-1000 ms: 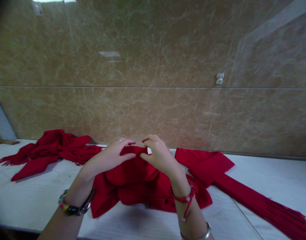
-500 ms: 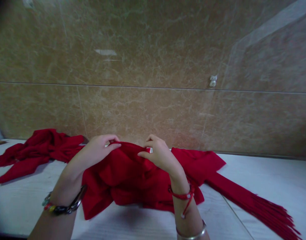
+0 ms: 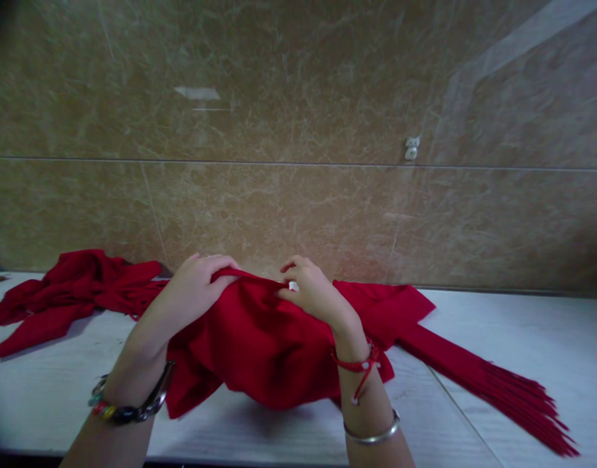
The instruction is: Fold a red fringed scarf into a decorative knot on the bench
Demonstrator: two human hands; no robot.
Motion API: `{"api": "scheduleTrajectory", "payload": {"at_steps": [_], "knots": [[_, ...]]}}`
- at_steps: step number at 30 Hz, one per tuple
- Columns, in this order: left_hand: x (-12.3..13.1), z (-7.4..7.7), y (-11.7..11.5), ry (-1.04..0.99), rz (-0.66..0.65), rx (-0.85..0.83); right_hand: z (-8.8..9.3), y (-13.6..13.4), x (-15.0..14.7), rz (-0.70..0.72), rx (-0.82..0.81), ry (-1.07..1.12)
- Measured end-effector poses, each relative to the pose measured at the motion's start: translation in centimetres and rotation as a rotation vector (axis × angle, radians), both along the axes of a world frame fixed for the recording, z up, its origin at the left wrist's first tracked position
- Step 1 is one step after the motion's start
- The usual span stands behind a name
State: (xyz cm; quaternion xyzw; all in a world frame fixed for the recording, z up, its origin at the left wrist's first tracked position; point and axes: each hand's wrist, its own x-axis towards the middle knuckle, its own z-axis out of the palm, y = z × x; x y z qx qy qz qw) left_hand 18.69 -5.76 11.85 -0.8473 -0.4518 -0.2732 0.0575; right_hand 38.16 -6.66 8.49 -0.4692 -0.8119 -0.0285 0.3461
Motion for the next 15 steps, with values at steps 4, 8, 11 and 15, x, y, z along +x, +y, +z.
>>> {"api": "scheduleTrajectory", "payload": {"at_steps": [4,8,11,15], "knots": [[-1.1,0.2,0.6,0.001,0.119,0.031,-0.3,0.4,0.4,-0.007,-0.049,-0.049],[-2.2,0.2,1.5,0.012,0.306,0.055,-0.7,0.7,0.8,-0.083,-0.003,-0.105],[-3.0,-0.1,2.7,0.02,0.425,0.092,-1.1,1.1,1.5,-0.171,0.033,-0.141],[-2.9,-1.4,4.6,0.02,0.468,0.091,-1.3,1.8,1.7,-0.304,0.126,-0.102]]}}
